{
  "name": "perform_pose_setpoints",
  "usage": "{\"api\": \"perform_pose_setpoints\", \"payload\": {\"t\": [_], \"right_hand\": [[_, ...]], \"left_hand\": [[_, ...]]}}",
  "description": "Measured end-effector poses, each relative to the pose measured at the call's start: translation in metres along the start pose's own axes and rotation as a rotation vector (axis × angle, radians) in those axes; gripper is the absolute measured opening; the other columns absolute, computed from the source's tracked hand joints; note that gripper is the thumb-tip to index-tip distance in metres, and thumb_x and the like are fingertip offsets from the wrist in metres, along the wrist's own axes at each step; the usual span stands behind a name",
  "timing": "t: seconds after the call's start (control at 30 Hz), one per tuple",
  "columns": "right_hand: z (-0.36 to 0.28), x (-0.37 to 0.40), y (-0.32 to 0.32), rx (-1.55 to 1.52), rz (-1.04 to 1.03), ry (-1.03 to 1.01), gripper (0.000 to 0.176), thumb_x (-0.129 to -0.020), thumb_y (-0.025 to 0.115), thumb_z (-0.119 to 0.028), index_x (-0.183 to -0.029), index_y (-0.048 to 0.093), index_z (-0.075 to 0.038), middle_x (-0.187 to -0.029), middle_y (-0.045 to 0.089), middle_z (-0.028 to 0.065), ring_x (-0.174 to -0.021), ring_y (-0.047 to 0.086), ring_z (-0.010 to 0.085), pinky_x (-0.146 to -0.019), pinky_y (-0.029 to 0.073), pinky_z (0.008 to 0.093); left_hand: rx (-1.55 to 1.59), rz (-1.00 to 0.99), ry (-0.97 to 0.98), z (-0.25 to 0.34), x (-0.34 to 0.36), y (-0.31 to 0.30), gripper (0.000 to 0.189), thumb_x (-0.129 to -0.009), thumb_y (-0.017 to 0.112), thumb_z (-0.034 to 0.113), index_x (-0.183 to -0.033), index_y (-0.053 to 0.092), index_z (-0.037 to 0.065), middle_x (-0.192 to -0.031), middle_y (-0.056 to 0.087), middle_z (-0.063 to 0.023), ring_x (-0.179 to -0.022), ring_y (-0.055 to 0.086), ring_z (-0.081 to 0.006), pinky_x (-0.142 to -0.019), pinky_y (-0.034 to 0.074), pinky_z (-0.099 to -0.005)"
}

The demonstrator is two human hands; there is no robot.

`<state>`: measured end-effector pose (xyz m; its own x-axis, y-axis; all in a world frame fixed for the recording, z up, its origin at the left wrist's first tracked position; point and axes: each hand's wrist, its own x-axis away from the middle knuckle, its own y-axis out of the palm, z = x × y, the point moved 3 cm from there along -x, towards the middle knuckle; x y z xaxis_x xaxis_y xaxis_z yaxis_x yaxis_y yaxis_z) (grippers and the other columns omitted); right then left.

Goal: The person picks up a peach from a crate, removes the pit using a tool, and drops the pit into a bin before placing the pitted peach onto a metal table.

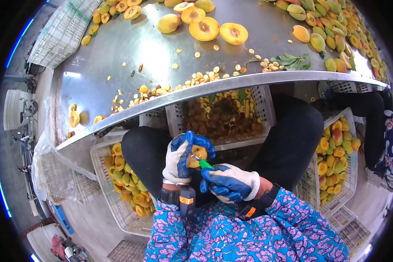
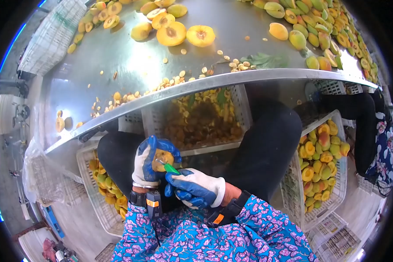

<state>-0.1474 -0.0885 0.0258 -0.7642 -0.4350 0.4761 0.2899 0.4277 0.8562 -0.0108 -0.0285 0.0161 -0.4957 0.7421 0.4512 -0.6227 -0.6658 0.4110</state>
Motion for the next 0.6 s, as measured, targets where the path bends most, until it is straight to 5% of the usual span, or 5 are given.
{"api": "perform_pose_setpoints", "payload": {"t": [0.27,0.37,0.5,0.6], "right_hand": [[0.012,-0.003,-0.007,-0.512,-0.331,0.099,0.04,-0.097,0.038,-0.036,-0.099,0.053,0.001,-0.06,0.045,-0.0005,-0.038,0.037,0.0069,-0.035,0.032,0.0228],[0.019,-0.009,-0.014,-0.526,-0.416,0.038,0.04,-0.096,0.039,-0.037,-0.1,0.053,0.0,-0.061,0.045,-0.0006,-0.039,0.037,0.0069,-0.035,0.031,0.0223],[0.022,-0.006,-0.026,-0.208,-0.202,0.124,0.04,-0.097,0.034,-0.038,-0.101,0.053,-0.003,-0.06,0.043,-0.002,-0.041,0.039,0.0071,-0.037,0.031,0.0212],[0.029,-0.01,-0.027,-0.637,-0.696,0.232,0.043,-0.097,0.028,-0.04,-0.102,0.053,-0.005,-0.064,0.045,-0.0021,-0.047,0.041,0.0076,-0.04,0.033,0.0215]], "left_hand": [[0.025,-0.088,-0.002,0.002,-0.002,0.004,0.038,-0.09,0.056,0.032,-0.08,0.062,-0.004,-0.072,0.063,-0.0156,-0.062,0.062,-0.0227,-0.058,0.051,-0.0319],[0.032,-0.059,-0.041,-0.003,-0.004,0.003,0.035,-0.09,0.056,0.03,-0.081,0.061,-0.004,-0.072,0.063,-0.0146,-0.062,0.061,-0.0222,-0.058,0.05,-0.0314],[-0.133,0.016,-0.127,-0.014,-0.007,-0.007,0.027,-0.089,0.058,0.024,-0.083,0.061,-0.003,-0.072,0.063,-0.0127,-0.062,0.061,-0.0212,-0.059,0.05,-0.0307],[0.008,-0.007,-0.198,-0.032,-0.012,-0.023,0.021,-0.085,0.063,0.02,-0.084,0.06,-0.001,-0.073,0.064,-0.0117,-0.063,0.062,-0.0208,-0.059,0.05,-0.0317]]}}
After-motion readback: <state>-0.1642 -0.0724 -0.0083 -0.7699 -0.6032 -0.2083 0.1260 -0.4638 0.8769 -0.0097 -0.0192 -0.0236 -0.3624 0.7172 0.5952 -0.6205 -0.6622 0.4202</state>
